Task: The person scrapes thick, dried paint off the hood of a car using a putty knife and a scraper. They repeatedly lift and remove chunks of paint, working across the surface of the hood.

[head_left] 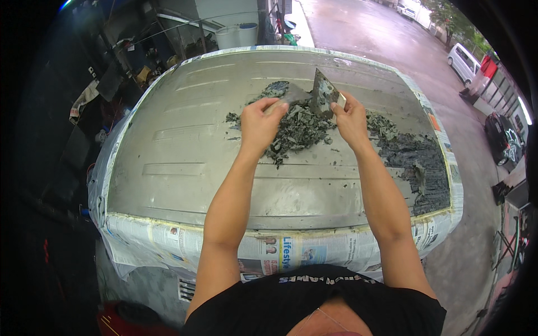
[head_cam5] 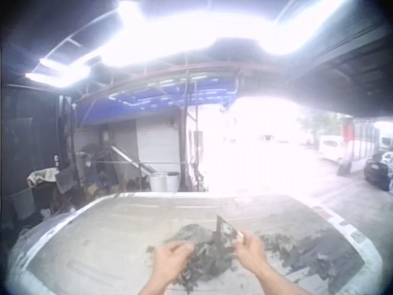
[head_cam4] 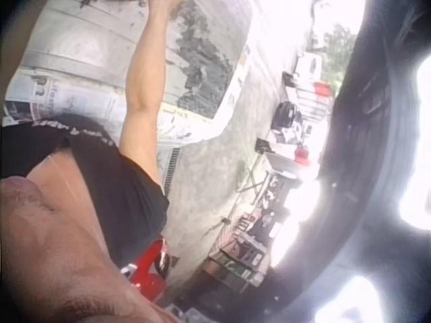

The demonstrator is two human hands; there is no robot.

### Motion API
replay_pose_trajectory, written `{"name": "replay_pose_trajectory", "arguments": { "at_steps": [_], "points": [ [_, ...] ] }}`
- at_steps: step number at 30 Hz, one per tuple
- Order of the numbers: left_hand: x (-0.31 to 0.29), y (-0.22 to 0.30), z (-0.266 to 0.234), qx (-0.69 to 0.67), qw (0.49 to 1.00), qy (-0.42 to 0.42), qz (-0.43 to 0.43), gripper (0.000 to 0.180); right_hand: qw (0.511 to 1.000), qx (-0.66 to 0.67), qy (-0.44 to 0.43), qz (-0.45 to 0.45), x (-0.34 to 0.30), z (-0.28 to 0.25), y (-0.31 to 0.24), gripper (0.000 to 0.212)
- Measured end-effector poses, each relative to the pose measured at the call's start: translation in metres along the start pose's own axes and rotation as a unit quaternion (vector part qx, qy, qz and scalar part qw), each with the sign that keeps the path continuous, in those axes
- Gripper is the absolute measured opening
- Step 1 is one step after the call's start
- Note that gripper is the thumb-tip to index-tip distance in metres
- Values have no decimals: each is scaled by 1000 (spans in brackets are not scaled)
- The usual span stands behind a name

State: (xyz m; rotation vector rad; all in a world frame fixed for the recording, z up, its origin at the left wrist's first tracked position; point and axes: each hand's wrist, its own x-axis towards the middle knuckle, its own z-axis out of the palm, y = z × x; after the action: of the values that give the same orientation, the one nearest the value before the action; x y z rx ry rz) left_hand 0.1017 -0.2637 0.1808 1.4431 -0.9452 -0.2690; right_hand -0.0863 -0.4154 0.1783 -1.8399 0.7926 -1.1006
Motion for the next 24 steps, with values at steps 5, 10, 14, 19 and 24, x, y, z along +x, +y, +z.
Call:
{"name": "replay_pose_trajectory", "arguments": {
  "at_steps": [5,10,14,19,24],
  "points": [
    [-7,16,16,79,997,-22,6,38,996,76,-39,-35,0,10,-10,34],
    [-4,-26,5,243,969,27,35,37,996,76,4,-36,-3,-3,-29,32],
    [-3,-5,-8,210,975,54,55,38,1000,3,-1,-23,-1,-17,-18,32],
    [-13,26,-4,96,994,-2,48,38,997,58,-28,-45,-8,-4,-17,31],
    [-14,-32,-5,181,981,27,65,39,994,81,-14,-70,-16,-5,-45,33]
  ]
}}
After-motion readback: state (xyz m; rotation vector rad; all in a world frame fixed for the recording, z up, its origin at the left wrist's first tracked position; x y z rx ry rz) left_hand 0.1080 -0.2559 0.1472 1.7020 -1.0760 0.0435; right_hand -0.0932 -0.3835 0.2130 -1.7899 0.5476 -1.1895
